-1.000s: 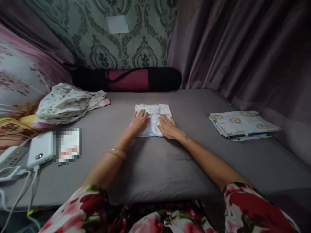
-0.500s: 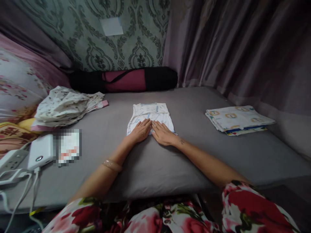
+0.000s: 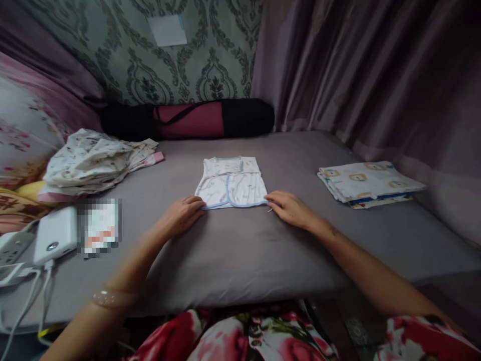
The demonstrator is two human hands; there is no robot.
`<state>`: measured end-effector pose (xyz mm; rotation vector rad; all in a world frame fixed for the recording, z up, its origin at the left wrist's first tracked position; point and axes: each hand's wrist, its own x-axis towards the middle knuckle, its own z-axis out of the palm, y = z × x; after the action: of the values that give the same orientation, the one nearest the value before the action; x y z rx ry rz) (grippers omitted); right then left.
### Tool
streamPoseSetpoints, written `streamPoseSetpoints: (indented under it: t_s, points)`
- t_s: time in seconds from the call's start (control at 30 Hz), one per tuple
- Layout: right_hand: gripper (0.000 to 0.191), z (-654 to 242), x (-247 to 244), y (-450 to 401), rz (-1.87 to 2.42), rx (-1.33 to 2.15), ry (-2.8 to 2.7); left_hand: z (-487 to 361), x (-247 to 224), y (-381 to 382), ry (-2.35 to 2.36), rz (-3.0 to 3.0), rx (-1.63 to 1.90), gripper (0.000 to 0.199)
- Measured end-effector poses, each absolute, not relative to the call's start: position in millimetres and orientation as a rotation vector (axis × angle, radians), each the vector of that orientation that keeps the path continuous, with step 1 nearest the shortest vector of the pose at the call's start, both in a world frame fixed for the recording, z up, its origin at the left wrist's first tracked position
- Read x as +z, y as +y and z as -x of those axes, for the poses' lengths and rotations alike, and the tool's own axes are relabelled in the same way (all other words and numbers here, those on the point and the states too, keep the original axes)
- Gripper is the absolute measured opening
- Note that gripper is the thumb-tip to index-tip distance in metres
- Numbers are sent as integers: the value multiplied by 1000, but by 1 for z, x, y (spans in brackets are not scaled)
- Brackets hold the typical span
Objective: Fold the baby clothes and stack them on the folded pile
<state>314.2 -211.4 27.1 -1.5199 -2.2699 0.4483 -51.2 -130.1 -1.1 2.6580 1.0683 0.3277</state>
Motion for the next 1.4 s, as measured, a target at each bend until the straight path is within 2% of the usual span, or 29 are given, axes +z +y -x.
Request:
streamPoseSetpoints:
  t_s: [0.3,0.43,0.57,0.97,1.1,1.2,1.3,1.4]
  points:
    - [33,-324,0,-198,1482,280,-2393,45,15,-123,1160,-2609,345,32]
    - [30,-323,-1,-196,1498,250,-2374,32,6,-86,1575,-2502,547,30]
    - [27,-323,-5,-197,1493,225,-2343,11,-4,-51,1814,-2351,556,29]
    - [20,-323,-11,-199,1405,219,-2257,16,-23,-31,1830,-2329,562,31]
    - [20,-322,-12,-199,1394,219,-2236,5,-21,-33,1571,-2528,703,41]
    - [19,-324,-14,-198,1398,210,-2233,-8,-23,-33,1344,-2700,521,48]
    - [20,-327,-14,-196,1389,218,-2271,-15,-27,-33,1355,-2678,280,54]
    - [22,-330,-11,-193,1358,247,-2327,-14,-21,-38,1380,-2652,234,55]
